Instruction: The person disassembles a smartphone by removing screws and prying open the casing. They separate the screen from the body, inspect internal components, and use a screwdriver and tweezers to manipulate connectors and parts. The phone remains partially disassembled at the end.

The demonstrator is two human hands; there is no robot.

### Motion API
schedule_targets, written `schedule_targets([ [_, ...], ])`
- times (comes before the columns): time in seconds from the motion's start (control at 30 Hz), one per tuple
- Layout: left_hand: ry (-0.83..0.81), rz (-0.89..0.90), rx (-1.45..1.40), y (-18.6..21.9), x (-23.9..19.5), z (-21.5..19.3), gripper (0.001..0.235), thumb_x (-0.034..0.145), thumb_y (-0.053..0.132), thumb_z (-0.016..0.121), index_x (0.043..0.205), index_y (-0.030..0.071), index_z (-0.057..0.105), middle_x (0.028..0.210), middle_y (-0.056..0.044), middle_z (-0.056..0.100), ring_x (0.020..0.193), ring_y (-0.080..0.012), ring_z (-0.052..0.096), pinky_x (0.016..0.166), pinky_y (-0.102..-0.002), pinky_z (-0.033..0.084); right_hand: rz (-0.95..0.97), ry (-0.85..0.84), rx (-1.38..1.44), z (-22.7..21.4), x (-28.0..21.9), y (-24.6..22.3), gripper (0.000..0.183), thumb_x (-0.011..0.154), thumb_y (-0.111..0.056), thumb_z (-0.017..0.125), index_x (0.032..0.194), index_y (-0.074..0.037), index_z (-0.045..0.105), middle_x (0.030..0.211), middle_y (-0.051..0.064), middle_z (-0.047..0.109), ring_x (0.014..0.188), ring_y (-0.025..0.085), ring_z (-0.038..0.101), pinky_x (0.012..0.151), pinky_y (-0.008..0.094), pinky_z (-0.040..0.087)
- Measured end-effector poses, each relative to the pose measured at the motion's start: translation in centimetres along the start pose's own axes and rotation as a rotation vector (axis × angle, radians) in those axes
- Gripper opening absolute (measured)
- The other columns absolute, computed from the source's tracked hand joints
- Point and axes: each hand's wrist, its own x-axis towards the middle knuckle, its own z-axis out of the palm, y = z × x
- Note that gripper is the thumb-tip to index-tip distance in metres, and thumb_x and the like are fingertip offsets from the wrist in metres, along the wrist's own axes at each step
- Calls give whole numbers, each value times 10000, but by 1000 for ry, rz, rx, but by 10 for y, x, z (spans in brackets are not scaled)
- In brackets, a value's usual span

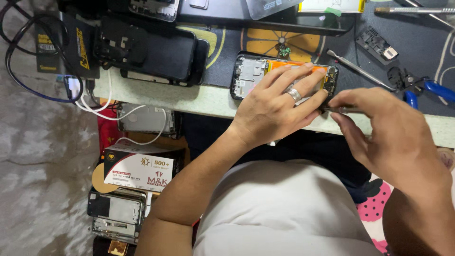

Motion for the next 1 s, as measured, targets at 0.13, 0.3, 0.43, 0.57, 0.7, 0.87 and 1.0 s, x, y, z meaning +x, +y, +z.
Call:
schedule_targets([
  [0.13,1,1,-11,0,0,-1,366,961,295,771,1255,101,671,1440,-110,586,1365,-290,546,1173,-435,444,12,46,28,0,3,-1,450,868,2,814,1194,65,509,945,148,693,870,285,724,730,354,558],
  [0.3,-3,7,-4,-1,0,0,382,955,297,778,1259,96,665,1440,-110,585,1364,-292,548,1166,-427,452,9,-18,-25,1,-1,0,466,858,30,814,1201,35,498,977,165,728,896,279,747,736,348,574],
  [0.43,-2,8,-3,0,1,1,358,975,300,777,1253,106,663,1441,-99,584,1361,-287,549,1160,-420,453,6,-12,77,-1,-10,9,524,887,69,778,1299,13,458,1058,186,733,969,273,747,835,359,594],
  [0.57,-7,6,19,1,2,2,318,1003,308,769,1243,127,664,1435,-83,585,1365,-273,548,1165,-417,450,68,89,169,-16,-18,25,584,974,122,734,1406,27,353,1099,223,704,931,212,715,777,282,532],
  [0.7,-17,12,25,2,4,1,340,985,307,780,1248,121,670,1446,-87,586,1364,-270,550,1159,-424,448,71,171,154,-14,-21,35,569,1008,88,741,1404,16,337,1120,205,690,951,164,697,738,195,496],
  [0.87,-21,7,3,3,7,-3,338,960,291,803,1223,113,688,1438,-93,594,1364,-270,553,1164,-430,449,64,199,14,-7,-19,37,600,908,55,798,1349,14,393,994,129,746,619,89,418,574,223,311],
  [1.0,-28,0,-9,4,9,-4,345,940,297,808,1208,112,696,1425,-96,600,1357,-276,554,1159,-437,451,116,215,44,-2,-16,37,588,939,24,803,1370,-6,404,1018,94,758,593,55,403,538,185,302],
])
